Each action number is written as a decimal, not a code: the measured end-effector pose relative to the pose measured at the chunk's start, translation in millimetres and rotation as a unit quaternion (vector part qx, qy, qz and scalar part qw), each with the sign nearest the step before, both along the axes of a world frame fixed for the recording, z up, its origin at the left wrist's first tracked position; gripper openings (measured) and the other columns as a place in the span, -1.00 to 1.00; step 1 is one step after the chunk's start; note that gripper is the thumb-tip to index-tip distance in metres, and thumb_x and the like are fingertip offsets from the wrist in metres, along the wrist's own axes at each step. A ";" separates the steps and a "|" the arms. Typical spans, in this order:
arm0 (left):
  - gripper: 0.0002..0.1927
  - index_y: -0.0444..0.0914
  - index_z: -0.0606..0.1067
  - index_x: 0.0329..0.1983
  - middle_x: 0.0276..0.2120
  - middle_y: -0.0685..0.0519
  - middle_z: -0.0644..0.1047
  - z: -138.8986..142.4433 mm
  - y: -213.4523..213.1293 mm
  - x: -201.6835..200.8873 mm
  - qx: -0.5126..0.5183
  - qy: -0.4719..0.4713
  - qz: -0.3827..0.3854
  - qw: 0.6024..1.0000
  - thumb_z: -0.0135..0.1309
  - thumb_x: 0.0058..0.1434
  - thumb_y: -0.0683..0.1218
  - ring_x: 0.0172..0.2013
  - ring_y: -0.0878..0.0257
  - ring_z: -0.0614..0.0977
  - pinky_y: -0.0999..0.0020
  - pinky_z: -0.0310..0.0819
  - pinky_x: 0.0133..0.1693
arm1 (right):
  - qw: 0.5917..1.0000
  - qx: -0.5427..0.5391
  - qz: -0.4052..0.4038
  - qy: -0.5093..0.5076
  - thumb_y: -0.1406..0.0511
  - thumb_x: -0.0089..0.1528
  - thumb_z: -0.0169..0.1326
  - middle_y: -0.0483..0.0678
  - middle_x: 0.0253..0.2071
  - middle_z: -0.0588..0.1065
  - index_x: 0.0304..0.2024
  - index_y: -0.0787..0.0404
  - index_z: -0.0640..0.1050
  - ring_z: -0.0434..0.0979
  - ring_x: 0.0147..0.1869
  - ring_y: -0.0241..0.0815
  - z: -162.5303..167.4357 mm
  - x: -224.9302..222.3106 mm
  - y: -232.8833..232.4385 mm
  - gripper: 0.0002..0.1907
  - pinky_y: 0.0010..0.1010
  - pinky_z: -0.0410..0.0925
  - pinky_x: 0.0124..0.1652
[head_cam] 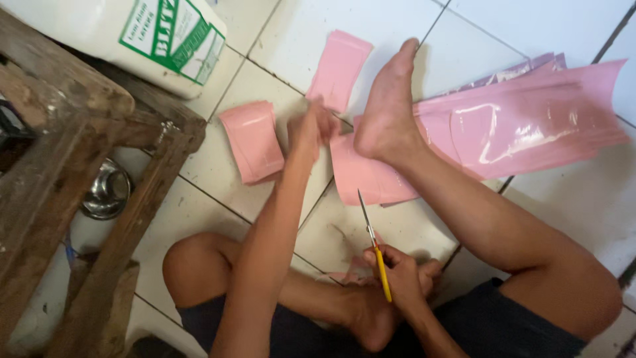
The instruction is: The person sits on the tiled floor and cuts a large pink latex sheet into smaller rectangular pieces using scissors, trimming strips and squaring off each piece. Cut pieces are stacked on the floor beside them as they work through the sheet.
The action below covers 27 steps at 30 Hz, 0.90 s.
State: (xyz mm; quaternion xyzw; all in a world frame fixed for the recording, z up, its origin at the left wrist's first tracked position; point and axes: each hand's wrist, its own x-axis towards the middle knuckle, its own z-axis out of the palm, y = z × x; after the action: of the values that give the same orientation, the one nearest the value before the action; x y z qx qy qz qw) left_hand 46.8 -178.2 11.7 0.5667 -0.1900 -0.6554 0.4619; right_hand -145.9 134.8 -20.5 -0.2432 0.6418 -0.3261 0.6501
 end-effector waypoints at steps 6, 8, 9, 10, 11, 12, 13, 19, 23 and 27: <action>-0.66 -0.41 0.52 -0.18 -0.32 -0.16 0.67 5.5 5.7 -7.0 0.030 0.077 0.107 0.991 0.19 0.19 -0.01 -0.36 0.15 0.77 0.32 0.73 -0.36 | 0.999 -0.037 0.020 0.023 0.23 0.24 0.25 -0.31 -0.58 0.34 -0.31 0.31 0.65 0.18 -0.53 -0.48 -0.2 1.7 0.1 -0.77 -0.57 0.07 -0.54; -0.64 -0.48 0.50 -0.22 -0.38 -0.17 0.63 9.1 -9.7 -16.7 0.017 0.025 0.109 0.994 0.23 0.22 -0.04 -0.45 0.13 0.71 0.32 0.64 -0.47 | 1.000 -0.024 0.008 0.008 0.24 0.21 0.26 -0.29 -0.59 0.33 -0.30 0.30 0.64 0.18 -0.56 -0.45 3.1 2.8 -0.6 -0.79 -0.55 0.06 -0.56; -0.63 -0.51 0.49 -0.24 -0.41 -0.18 0.61 11.5 -16.8 -21.4 0.010 -0.001 0.109 0.994 0.24 0.23 -0.05 -0.49 0.12 0.68 0.32 0.59 -0.52 | 0.999 -0.035 0.007 0.017 0.23 0.22 0.26 -0.29 -0.59 0.31 -0.31 0.31 0.64 0.16 -0.55 -0.46 4.5 3.7 -3.6 -0.77 -0.55 0.05 -0.55; -0.69 -0.52 0.50 -0.25 -0.43 -0.19 0.61 15.6 -21.4 -23.8 -0.009 -0.039 0.092 0.995 0.19 0.22 -0.10 -0.51 0.11 0.69 0.31 0.61 -0.53 | 0.999 -0.040 0.007 0.026 0.22 0.24 0.25 -0.29 -0.59 0.30 -0.31 0.32 0.63 0.15 -0.54 -0.46 7.5 4.7 -4.2 -0.75 -0.56 0.04 -0.55; -0.74 -0.52 0.51 -0.26 -0.44 -0.19 0.62 20.2 -22.4 -25.0 -0.026 -0.078 0.077 0.994 0.13 0.22 -0.14 -0.52 0.10 0.70 0.31 0.62 -0.54 | 0.998 -0.041 0.011 0.035 0.21 0.26 0.25 -0.29 -0.59 0.28 -0.32 0.33 0.63 0.13 -0.53 -0.46 11.2 5.4 -3.6 -0.73 -0.56 0.04 -0.54; -0.78 -0.52 0.52 -0.27 -0.46 -0.19 0.63 23.9 -21.6 -22.9 -0.044 -0.117 0.065 0.990 0.08 0.22 -0.19 -0.53 0.09 0.70 0.31 0.64 -0.55 | 0.999 -0.027 0.005 0.035 0.21 0.25 0.24 -0.29 -0.59 0.29 -0.31 0.31 0.63 0.14 -0.54 -0.46 14.3 6.3 -4.7 -0.75 -0.56 0.05 -0.55; -0.79 -0.51 0.49 -0.28 -0.46 -0.18 0.62 25.4 -19.3 -18.3 -0.080 -0.127 0.064 0.987 0.08 0.25 -0.18 -0.52 0.10 0.71 0.31 0.64 -0.55 | 0.999 -0.018 0.000 0.036 0.21 0.23 0.24 -0.30 -0.60 0.30 -0.30 0.28 0.64 0.15 -0.55 -0.46 17.6 5.8 -6.1 -0.77 -0.55 0.06 -0.56; -0.83 -0.34 0.50 -0.10 -0.34 -0.04 0.59 55.8 71.1 39.9 -0.178 -0.024 0.167 0.969 0.12 0.29 -0.16 -0.40 0.18 0.69 0.34 0.61 -0.41 | 1.000 -0.023 -0.007 0.016 0.21 0.22 0.23 -0.29 -0.64 0.25 -0.30 0.25 0.63 0.14 -0.60 -0.44 28.4 13.3 -10.7 -0.79 -0.54 0.05 -0.59; -0.76 -0.29 0.49 0.00 -0.36 0.01 0.58 55.6 133.8 77.1 -0.138 0.025 0.262 0.955 0.13 0.31 -0.11 -0.43 0.20 0.66 0.34 0.60 -0.38 | 0.999 -0.037 0.003 0.022 0.20 0.26 0.23 -0.28 -0.65 0.22 -0.38 0.31 0.55 0.12 -0.61 -0.43 34.8 20.3 -8.9 -0.71 -0.52 0.04 -0.60; -0.78 -0.26 0.49 -0.03 -0.30 0.07 0.61 29.3 145.7 90.1 -0.080 0.047 0.300 0.949 0.14 0.30 -0.11 -0.42 0.24 0.65 0.42 0.52 -0.43 | 1.000 -0.029 0.005 0.008 0.19 0.24 0.22 -0.29 -0.66 0.22 -0.37 0.26 0.57 0.12 -0.63 -0.43 43.2 21.6 -8.0 -0.75 -0.53 0.03 -0.61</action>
State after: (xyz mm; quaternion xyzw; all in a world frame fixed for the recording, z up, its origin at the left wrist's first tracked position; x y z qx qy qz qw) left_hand 137.0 -32.5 40.9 0.5274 -0.0415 -0.4947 0.6895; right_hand -124.3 126.8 22.7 -0.2677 0.6361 -0.3395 0.6391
